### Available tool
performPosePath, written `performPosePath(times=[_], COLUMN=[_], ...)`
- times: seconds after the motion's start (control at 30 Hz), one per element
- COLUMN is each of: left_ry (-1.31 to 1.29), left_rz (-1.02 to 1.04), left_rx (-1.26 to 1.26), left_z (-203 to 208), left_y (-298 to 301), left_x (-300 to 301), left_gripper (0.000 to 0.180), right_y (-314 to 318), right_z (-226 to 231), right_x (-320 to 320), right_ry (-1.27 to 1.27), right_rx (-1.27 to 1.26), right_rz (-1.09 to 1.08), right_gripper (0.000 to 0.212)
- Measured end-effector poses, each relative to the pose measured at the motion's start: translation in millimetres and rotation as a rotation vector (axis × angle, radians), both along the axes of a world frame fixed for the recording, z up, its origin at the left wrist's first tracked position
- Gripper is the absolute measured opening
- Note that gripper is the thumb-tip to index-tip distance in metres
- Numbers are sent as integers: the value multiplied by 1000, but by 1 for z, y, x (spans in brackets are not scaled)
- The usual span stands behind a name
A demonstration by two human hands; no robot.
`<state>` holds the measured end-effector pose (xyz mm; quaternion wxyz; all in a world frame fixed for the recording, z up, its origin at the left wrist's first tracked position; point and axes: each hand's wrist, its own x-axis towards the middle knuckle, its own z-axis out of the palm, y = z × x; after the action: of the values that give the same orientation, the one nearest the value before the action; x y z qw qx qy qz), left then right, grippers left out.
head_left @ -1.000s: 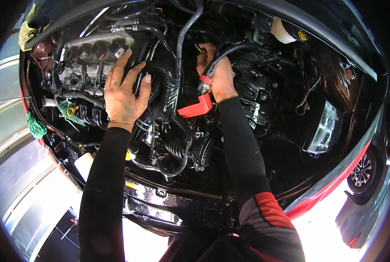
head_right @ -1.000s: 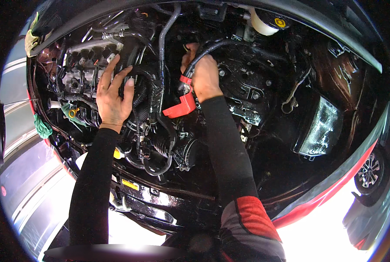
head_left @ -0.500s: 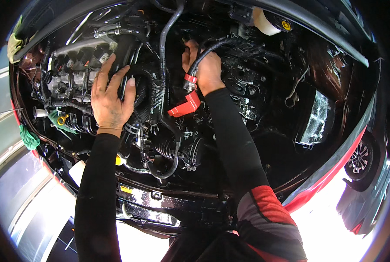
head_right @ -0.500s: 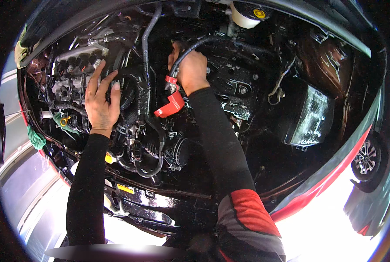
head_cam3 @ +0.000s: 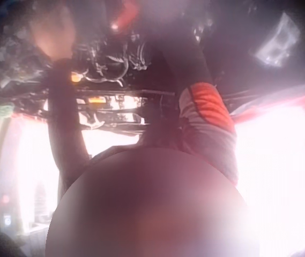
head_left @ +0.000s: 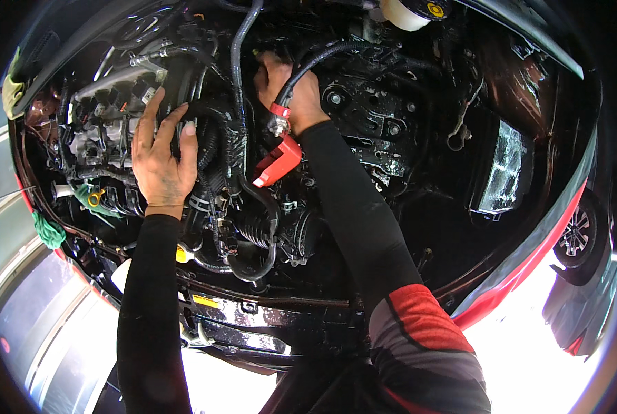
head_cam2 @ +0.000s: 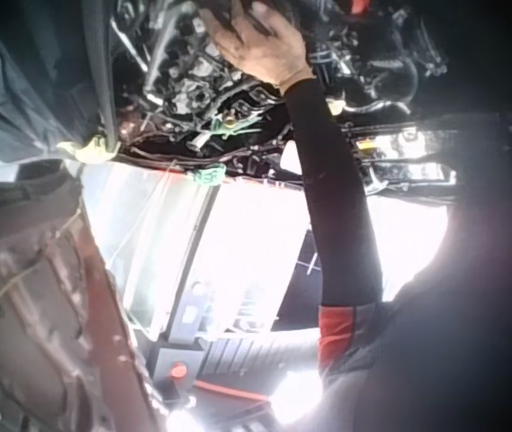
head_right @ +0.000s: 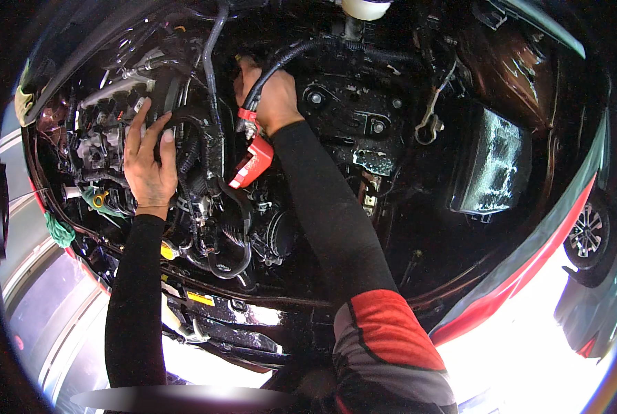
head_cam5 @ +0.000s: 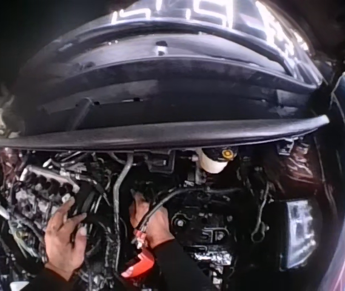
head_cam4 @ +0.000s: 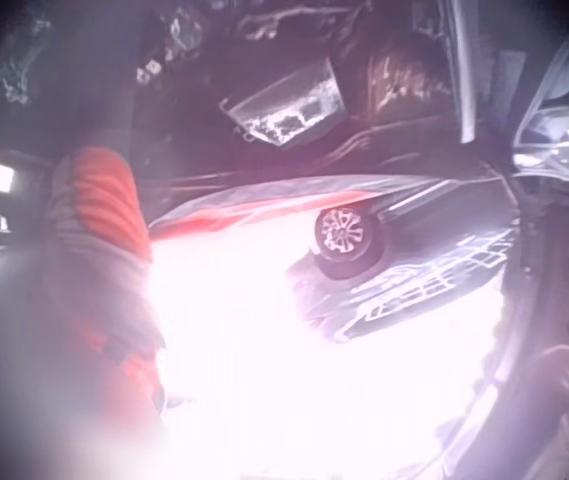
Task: The person sprays cleaning solution from a white spray bottle onto the car engine bay and scrubs various components with a small brush. The person repeatedly sprays and scrubs different areas of the engine bay, including hoses, the battery, and surrounding surfaces.
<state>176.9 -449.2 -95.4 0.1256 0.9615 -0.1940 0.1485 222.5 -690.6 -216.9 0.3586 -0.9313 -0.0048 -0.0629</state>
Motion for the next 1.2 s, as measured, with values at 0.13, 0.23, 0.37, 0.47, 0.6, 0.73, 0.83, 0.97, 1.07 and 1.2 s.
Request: performPosePath(times=[0.13,0.23,0.37,0.47,0.6,0.73,0.83,0.97,1.07,1.2], left_ry=[-36,-23,-24,-27,-33,-31,-17,-12,-23,-22], left_rz=[-11,-1,-11,-1,6,3,12,16,18,21], left_rx=[2,-7,-23,-23,-17,-23,-14,-16,-16,-23], left_z=[0,0,-1,-1,-1,-1,-1,-1,-1,-2], left_y=[0,0,0,1,0,0,1,0,0,0], left_x=[0,0,1,0,0,0,-1,-1,0,-1], left_gripper=[30,29,29,29,29,29,29,29,29,29], right_y=[1,4,2,-1,0,2,2,-2,-5,-7], right_z=[-1,-2,0,4,4,0,1,8,11,9], right_x=[-1,-1,-1,0,7,2,1,0,-3,-2], right_ry=[40,-4,-8,18,2,122,27,-12,64,99], right_rx=[33,-58,-8,-25,-208,-58,-95,-129,32,-120], right_rz=[6,-80,38,-6,-77,33,-67,2,14,-96], right_gripper=[36,34,34,32,34,41,41,39,30,41])
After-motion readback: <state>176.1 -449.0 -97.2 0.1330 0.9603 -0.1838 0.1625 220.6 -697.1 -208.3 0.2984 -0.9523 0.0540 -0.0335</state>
